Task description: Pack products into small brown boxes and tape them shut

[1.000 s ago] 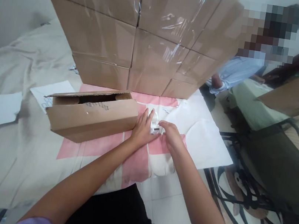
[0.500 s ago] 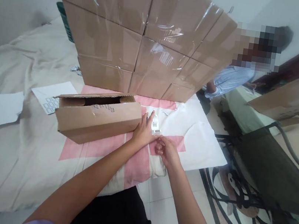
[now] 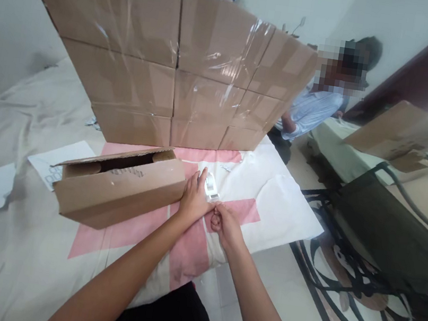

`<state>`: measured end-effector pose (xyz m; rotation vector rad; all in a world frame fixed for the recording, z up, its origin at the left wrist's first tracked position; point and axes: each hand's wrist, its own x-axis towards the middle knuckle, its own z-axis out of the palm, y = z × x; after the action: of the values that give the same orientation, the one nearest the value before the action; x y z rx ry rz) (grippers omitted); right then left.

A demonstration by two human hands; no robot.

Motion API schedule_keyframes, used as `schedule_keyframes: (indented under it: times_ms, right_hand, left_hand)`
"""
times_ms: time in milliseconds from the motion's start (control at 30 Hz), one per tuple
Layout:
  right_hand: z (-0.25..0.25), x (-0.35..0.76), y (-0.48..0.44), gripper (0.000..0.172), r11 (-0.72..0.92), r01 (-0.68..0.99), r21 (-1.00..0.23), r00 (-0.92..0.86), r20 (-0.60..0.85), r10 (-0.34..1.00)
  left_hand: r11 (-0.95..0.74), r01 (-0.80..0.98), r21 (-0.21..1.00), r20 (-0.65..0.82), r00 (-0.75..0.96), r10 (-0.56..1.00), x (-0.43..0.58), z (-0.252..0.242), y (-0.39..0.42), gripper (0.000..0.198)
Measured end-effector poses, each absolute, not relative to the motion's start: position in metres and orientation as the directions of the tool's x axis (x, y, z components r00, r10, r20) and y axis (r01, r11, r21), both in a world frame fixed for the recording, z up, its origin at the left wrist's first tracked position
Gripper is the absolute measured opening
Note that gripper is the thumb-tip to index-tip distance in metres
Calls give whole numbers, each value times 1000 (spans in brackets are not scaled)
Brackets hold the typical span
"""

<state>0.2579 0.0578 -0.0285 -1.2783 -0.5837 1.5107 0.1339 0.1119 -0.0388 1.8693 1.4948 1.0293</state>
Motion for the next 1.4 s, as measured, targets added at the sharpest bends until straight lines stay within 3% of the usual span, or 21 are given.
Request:
schedule_keyframes:
  times_ms: [200, 400, 733, 1033, 1400]
  right_hand:
    - [-30, 262, 58, 44, -359, -420, -833, 34, -410, 911]
    - [-33, 269, 56, 38, -355, -472, -807, -41, -382, 923]
    - [-37, 281, 44, 23, -329, -623, -710, -286, -185, 940]
    - [-35, 279, 35, 19, -285, -578, -765, -298, -127, 946]
    - [-33, 278, 34, 23, -256, -599, -759, -239, -137, 961]
  left_hand:
    - [-478, 385, 790, 413, 244, 878, 126, -44, 112, 93]
    - [-439, 310, 843, 418, 135, 899, 129, -53, 118, 71]
    - [-410, 387, 826, 401, 109, 910, 134, -60, 120, 68]
    - [-438, 369, 820, 440, 84, 894, 136, -64, 122, 66]
    - [-393, 364, 844, 375, 122, 919, 136, -62, 123, 72]
